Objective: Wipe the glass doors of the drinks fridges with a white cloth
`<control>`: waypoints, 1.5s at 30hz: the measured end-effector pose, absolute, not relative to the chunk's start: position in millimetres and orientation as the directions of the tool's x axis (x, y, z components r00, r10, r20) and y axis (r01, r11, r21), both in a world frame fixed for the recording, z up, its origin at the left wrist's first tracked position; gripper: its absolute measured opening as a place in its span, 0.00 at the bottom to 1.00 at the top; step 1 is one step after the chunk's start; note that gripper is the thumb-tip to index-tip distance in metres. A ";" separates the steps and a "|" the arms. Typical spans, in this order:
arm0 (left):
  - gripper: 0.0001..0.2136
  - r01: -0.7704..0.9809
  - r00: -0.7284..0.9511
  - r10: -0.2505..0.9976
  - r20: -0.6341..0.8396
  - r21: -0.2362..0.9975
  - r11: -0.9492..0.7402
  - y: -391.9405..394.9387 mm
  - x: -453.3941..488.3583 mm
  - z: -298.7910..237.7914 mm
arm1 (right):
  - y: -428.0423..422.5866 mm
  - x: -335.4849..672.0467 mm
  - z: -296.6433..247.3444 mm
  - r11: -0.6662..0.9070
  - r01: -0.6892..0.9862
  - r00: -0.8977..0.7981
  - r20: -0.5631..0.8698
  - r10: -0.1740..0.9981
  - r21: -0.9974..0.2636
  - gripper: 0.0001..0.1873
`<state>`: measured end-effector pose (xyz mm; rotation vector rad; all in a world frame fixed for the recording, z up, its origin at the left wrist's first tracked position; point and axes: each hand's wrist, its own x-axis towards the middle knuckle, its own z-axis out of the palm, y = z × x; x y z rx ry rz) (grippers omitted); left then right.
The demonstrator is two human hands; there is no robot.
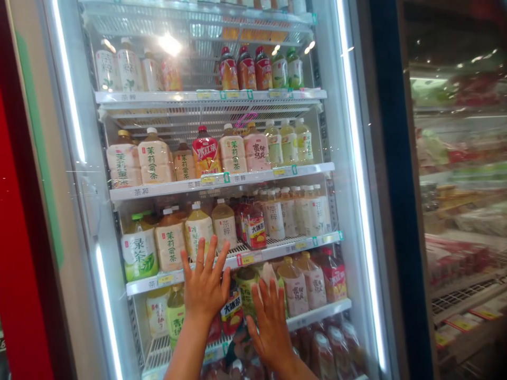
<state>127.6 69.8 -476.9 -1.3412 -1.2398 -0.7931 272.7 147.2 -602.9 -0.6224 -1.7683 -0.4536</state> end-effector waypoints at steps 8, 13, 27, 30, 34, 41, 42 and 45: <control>0.30 0.952 0.232 0.234 0.944 -0.270 0.146 69.4 127.7 -476.1 | 168.6 286.0 -498.1 0.807 0.586 -0.162 0.964 0.210 -0.077 0.37; 0.30 0.945 0.236 0.237 0.942 -0.279 0.170 68.2 128.6 -475.6 | 154.8 292.4 -596.7 0.781 0.624 -0.226 0.947 0.227 -0.038 0.40; 0.30 0.948 0.236 0.235 0.943 -0.276 0.156 68.0 128.2 -476.6 | 159.6 281.5 -536.4 0.783 0.619 -0.185 0.958 0.217 -0.058 0.41; 0.31 0.946 0.239 0.231 0.943 -0.280 0.161 68.5 128.1 -475.9 | 151.7 289.3 -611.2 0.777 0.629 -0.218 0.956 0.196 -0.015 0.41; 0.31 0.946 0.239 0.236 0.942 -0.281 0.163 68.7 127.9 -475.8 | 153.3 285.5 -580.2 0.796 0.606 -0.206 0.967 0.150 0.006 0.40; 0.32 0.946 0.233 0.241 0.942 -0.278 0.169 68.0 128.1 -475.8 | 164.1 275.7 -477.8 0.807 0.586 -0.145 0.971 0.192 -0.072 0.41; 0.32 0.945 0.235 0.242 0.941 -0.280 0.170 67.9 128.1 -475.6 | 161.3 277.5 -500.4 0.805 0.589 -0.156 0.967 0.201 -0.073 0.41; 0.32 0.944 0.238 0.239 0.941 -0.283 0.171 67.5 128.3 -475.4 | 152.2 281.5 -575.9 0.795 0.605 -0.209 0.956 0.205 -0.038 0.40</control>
